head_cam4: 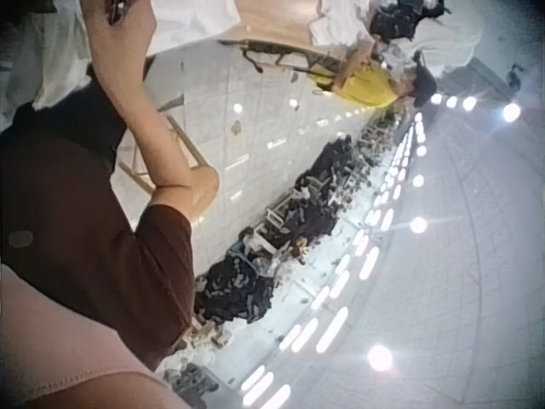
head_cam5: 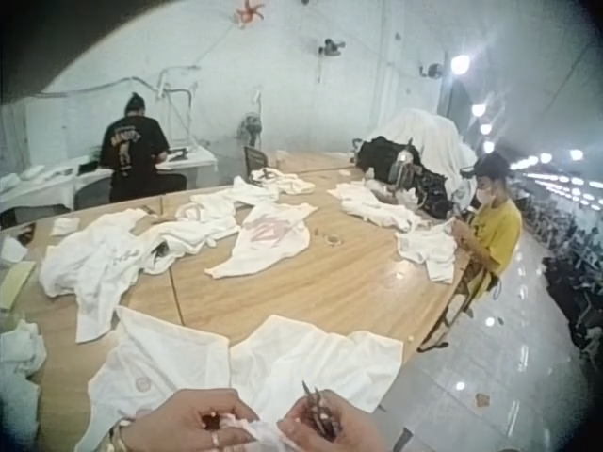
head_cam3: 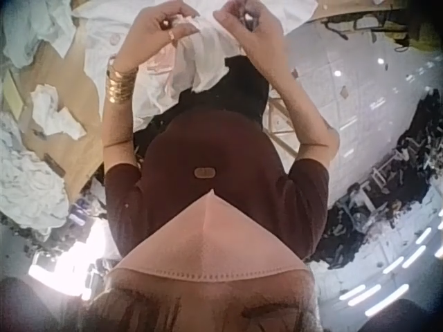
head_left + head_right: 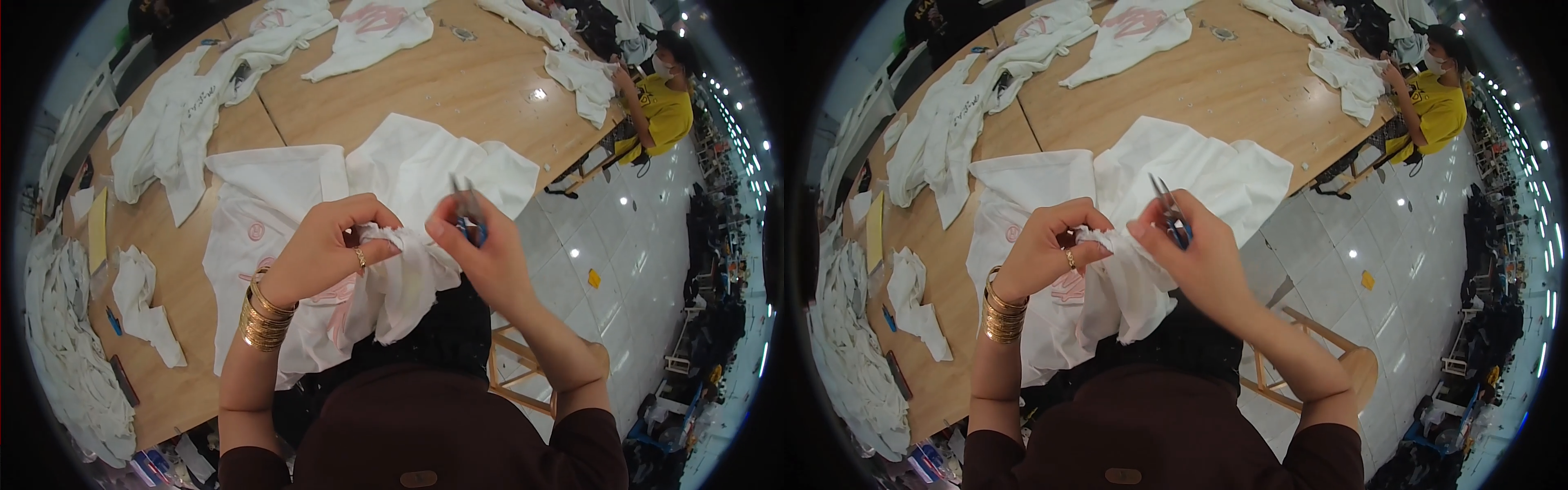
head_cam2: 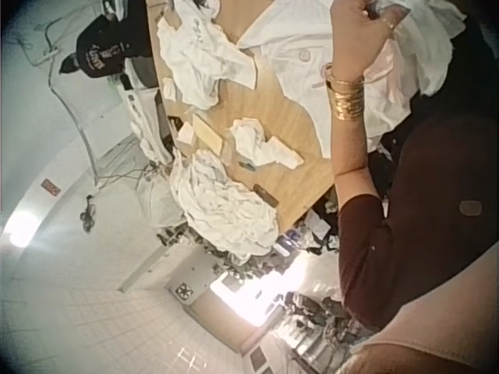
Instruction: Trimming loose threads and excess fabric from t-shirts using snips.
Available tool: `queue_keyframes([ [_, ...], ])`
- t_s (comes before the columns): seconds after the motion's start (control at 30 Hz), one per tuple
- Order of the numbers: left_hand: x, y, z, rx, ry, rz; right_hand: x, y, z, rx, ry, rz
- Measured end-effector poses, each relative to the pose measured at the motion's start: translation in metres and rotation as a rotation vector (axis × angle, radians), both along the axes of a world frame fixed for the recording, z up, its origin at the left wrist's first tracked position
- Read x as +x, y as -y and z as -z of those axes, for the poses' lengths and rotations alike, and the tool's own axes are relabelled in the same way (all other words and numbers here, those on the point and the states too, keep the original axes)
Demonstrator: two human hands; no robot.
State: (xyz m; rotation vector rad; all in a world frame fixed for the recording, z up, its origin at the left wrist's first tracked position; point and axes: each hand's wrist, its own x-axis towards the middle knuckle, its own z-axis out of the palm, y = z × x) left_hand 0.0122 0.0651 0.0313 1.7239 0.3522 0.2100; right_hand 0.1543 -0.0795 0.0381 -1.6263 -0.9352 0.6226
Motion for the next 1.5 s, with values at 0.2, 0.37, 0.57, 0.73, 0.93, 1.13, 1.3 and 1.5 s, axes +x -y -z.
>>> queue_keyframes([
  [0.2, -0.003, -0.015, -0.009, -0.070, 0.065, -0.357, -0.033, 0.000, 0.012, 0.083, 0.317, 0.064],
  [0.37, 0.002, -0.014, -0.030, -0.015, 0.232, -0.478, -0.038, -0.042, 0.012, 0.137, 0.299, 0.070],
  [0.57, -0.010, -0.026, -0.034, 0.698, 0.318, -0.804, -0.007, -0.055, -0.048, 0.305, 0.369, 0.198],
  [0.73, -0.017, -0.024, -0.013, 0.951, 0.544, -0.891, -0.011, -0.039, -0.053, 0.559, 0.851, 0.015],
  [0.93, -0.024, -0.013, 0.023, 0.887, 0.678, -0.920, -0.023, -0.013, -0.008, 0.577, 0.944, -0.303],
  [1.13, -0.020, 0.001, 0.053, 0.828, 0.692, -0.940, -0.040, -0.006, 0.034, 0.482, 0.824, -0.415],
  [1.3, -0.020, 0.005, 0.059, 0.841, 0.705, -0.904, -0.036, -0.007, 0.035, 0.471, 0.830, -0.438],
  [1.5, -0.020, 0.008, 0.056, 0.838, 0.714, -0.838, -0.049, -0.017, 0.015, 0.391, 0.628, -0.222],
])
